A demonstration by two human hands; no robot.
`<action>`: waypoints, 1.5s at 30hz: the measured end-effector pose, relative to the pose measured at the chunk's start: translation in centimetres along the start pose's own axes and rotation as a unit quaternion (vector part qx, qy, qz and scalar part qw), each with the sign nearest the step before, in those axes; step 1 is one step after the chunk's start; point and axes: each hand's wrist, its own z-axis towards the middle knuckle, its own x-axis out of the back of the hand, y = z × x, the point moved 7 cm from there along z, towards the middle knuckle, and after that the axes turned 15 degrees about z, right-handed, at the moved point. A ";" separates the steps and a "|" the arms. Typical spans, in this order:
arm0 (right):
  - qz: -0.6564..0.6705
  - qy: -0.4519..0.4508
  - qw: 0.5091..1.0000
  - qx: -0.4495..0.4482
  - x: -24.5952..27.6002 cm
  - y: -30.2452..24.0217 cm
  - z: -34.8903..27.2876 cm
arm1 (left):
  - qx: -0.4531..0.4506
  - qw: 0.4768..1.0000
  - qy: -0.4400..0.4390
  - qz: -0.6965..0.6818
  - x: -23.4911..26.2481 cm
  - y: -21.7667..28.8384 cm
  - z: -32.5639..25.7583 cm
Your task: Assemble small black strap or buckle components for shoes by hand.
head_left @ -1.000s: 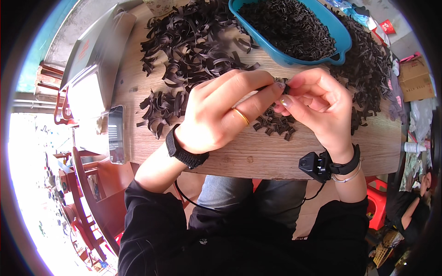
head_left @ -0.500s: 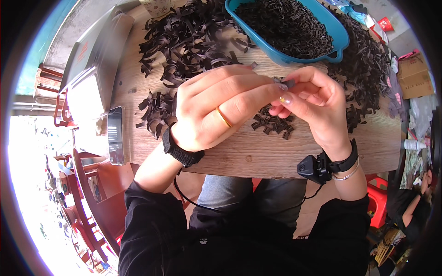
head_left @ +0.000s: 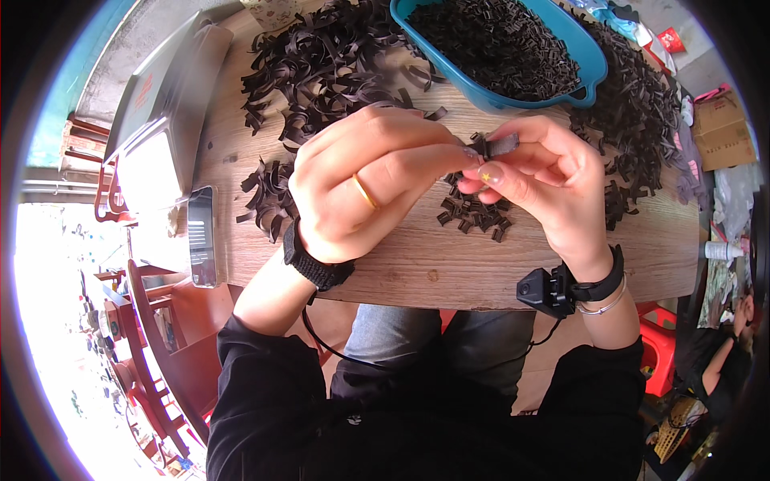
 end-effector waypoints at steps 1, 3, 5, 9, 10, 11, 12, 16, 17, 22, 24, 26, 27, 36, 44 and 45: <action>0.018 -0.011 0.999 -0.044 0.0 0.3 0.0 | 0.000 1.000 0.000 -0.002 0.1 0.0 0.1; 0.049 -0.020 0.996 -0.074 -0.1 0.4 0.0 | -0.033 0.999 -0.018 -0.009 0.4 0.6 0.3; 0.079 -0.028 0.991 -0.104 -0.2 0.7 -0.1 | -0.043 0.999 -0.019 -0.015 0.4 0.3 0.3; -0.002 0.002 1.000 -0.028 -0.1 0.6 -0.4 | 0.017 0.999 -0.031 -0.029 -0.2 0.0 0.2; -0.062 0.018 0.997 0.046 0.0 0.0 -0.5 | 0.017 0.999 -0.031 -0.030 -0.3 0.3 0.3; -0.061 0.018 0.997 0.046 0.1 0.2 -0.6 | 0.049 0.997 -0.043 -0.029 -0.4 0.3 0.5; -0.129 0.007 0.987 0.100 -0.2 -0.5 -0.7 | 0.080 0.995 -0.055 -0.028 -0.5 0.1 0.6; -0.260 -0.013 0.936 0.237 -0.9 -1.6 -1.3 | 0.091 0.991 -0.082 -0.056 -1.0 -0.1 0.2; -0.278 -0.018 0.921 0.272 -1.2 -1.9 -1.6 | 0.103 0.988 -0.088 -0.081 -0.9 -0.2 0.2; -0.213 -0.003 0.937 0.277 -1.2 -1.9 -1.5 | 0.184 0.969 -0.048 -0.159 -1.3 -0.9 -0.4; -0.182 -0.006 0.946 0.268 -1.1 -1.7 -1.5 | 0.176 0.976 -0.017 -0.129 -0.8 -0.8 -0.4; -0.190 -0.015 0.944 0.268 -1.2 -1.6 -1.5 | 0.184 0.975 0.000 -0.126 -0.7 -0.7 -0.7; -0.198 -0.025 0.943 0.267 -1.4 -1.6 -1.6 | 0.193 0.973 0.017 -0.124 -0.6 -0.8 -0.9; -0.216 -0.047 0.938 0.267 -1.8 -1.7 -1.7 | 0.061 0.993 -0.038 -0.095 0.1 1.0 -0.6; -0.189 -0.043 0.948 0.254 -1.5 -1.7 -1.9 | -0.014 1.000 -0.013 0.013 0.6 2.1 0.0; -0.185 -0.043 0.948 0.254 -1.5 -1.7 -1.9 | -0.018 1.000 -0.013 0.014 0.5 2.1 0.1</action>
